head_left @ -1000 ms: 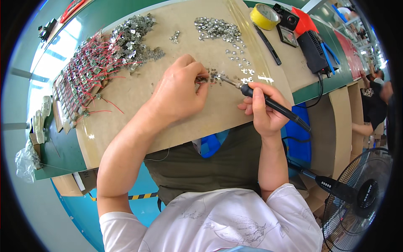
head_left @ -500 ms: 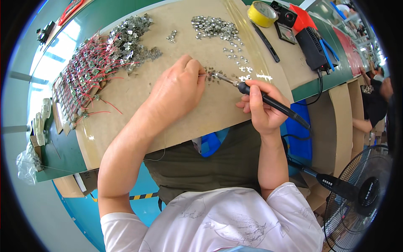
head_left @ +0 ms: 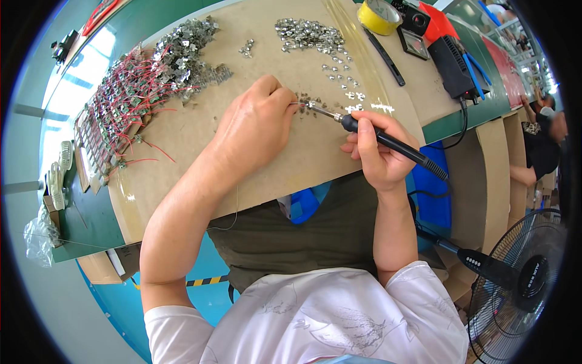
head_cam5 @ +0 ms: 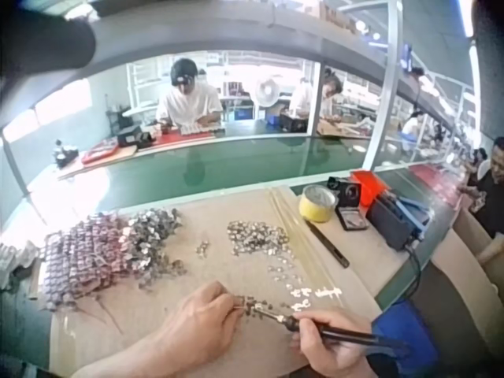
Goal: Soldering wires onto small electronic components on an assembly line.
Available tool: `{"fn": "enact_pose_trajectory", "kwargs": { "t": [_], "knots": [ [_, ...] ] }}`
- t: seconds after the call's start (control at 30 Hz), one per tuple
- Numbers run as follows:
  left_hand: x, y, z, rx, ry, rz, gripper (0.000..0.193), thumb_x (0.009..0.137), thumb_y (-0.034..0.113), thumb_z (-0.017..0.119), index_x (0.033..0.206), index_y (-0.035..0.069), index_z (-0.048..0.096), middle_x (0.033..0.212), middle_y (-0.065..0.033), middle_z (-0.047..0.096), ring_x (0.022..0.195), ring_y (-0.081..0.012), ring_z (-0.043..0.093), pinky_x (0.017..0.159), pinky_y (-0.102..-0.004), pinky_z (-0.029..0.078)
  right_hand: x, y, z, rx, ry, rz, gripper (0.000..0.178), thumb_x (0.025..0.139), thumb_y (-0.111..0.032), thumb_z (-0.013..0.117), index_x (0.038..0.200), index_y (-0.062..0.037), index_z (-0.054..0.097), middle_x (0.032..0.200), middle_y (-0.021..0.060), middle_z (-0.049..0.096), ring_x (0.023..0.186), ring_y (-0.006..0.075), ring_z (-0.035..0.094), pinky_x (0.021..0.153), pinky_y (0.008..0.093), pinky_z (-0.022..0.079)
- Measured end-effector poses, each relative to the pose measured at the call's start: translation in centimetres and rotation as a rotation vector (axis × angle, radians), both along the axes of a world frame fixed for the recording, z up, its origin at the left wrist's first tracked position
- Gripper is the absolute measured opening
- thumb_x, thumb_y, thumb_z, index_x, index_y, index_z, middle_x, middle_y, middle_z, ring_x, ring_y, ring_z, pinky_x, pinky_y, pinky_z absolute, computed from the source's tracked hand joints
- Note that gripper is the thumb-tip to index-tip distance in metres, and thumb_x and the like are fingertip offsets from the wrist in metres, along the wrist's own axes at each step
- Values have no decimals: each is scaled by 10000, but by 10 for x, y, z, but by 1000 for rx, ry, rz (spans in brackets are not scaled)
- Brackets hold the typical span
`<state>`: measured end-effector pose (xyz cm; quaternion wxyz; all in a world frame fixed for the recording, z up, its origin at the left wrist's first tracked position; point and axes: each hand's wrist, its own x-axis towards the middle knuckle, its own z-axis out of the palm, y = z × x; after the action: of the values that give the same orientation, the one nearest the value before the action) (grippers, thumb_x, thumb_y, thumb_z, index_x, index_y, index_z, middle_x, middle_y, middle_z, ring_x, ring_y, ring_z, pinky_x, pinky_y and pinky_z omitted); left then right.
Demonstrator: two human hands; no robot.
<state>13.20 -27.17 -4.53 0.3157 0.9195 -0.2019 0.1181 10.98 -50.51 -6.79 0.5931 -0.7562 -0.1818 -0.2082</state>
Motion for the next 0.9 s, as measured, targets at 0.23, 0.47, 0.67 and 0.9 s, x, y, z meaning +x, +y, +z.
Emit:
{"fn": "enact_pose_trajectory", "kwargs": {
  "t": [0.23, 0.47, 0.67, 0.9],
  "knots": [
    [-4, -1, 1, -10, -38, -10, 93, 939, 79, 702, 967, 17, 765, 975, -161, 670, 853, -387, 696, 771, -471, 581, -2, 0, -1, -7, -2, -7, 139, 1001, -38, 669, 1055, 57, 755, 731, 86, 722, 543, 69, 635, 528, 242, 590],
    [-4, -2, 0, 18, -62, -8, 98, 917, 70, 703, 973, 30, 773, 982, -153, 668, 847, -375, 699, 759, -463, 583, -2, 0, 1, -9, -9, -2, 138, 1002, -42, 670, 1056, 52, 755, 725, 85, 722, 537, 70, 636, 527, 239, 587],
    [-3, -2, -3, 38, -85, 6, 87, 905, 49, 738, 979, 39, 783, 951, -115, 667, 833, -332, 688, 730, -436, 563, -2, 0, 0, -5, -4, 0, 143, 1006, -46, 669, 1066, 52, 754, 730, 91, 726, 541, 73, 639, 529, 242, 590],
    [-4, -1, -2, 57, -94, 5, 85, 900, 44, 737, 965, 42, 792, 943, -112, 668, 824, -327, 691, 729, -431, 567, -5, 2, 1, -1, 23, -13, 119, 981, -38, 696, 1046, 38, 761, 748, 83, 734, 570, 93, 677, 550, 236, 571]
  ]
}}
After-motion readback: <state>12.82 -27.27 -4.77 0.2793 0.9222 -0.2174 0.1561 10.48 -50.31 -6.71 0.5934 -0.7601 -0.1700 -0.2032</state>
